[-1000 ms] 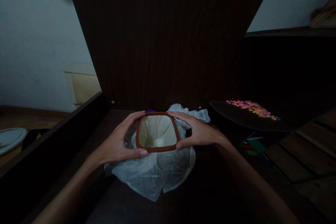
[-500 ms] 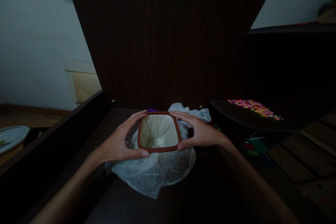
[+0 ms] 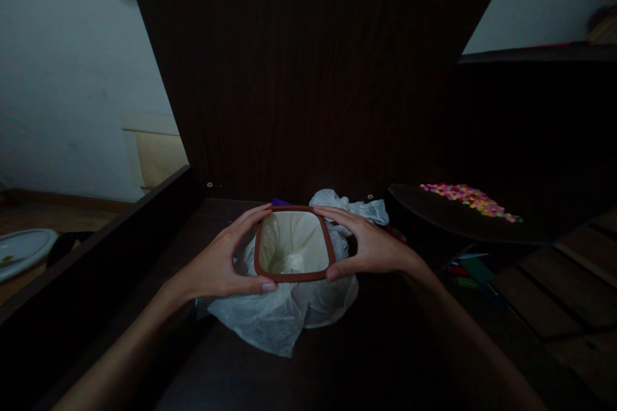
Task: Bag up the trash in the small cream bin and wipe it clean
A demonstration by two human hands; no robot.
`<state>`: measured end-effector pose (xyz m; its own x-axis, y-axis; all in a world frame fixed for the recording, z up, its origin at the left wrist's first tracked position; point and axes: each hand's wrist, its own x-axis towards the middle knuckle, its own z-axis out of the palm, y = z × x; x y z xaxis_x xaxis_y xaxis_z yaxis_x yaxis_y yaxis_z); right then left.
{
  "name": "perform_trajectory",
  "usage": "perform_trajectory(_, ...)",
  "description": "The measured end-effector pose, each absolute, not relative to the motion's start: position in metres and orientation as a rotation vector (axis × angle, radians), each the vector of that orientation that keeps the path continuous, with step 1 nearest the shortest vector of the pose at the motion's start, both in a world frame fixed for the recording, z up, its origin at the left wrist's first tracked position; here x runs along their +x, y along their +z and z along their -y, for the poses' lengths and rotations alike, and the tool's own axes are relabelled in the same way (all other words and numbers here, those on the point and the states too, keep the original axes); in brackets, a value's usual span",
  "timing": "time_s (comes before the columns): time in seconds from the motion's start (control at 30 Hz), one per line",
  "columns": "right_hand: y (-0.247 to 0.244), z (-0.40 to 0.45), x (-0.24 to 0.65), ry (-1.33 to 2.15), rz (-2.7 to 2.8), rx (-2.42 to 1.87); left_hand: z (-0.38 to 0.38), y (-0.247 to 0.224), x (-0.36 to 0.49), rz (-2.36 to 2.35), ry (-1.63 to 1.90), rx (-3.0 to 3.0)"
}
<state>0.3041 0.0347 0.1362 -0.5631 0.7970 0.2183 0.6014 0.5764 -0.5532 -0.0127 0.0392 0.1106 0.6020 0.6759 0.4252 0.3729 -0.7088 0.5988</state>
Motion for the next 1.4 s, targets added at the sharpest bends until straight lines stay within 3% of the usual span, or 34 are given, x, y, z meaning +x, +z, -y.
perform_trajectory(1.03,0.135,-0.03,0.303,0.669,2.378,-1.177,-0.035,0.105,-0.008,-0.791,0.907,2.321)
perform_trajectory(1.4,0.186,-0.033,0.264,0.445,2.633,-0.831,-0.04,0.112,-0.002,-0.828,0.874,2.3)
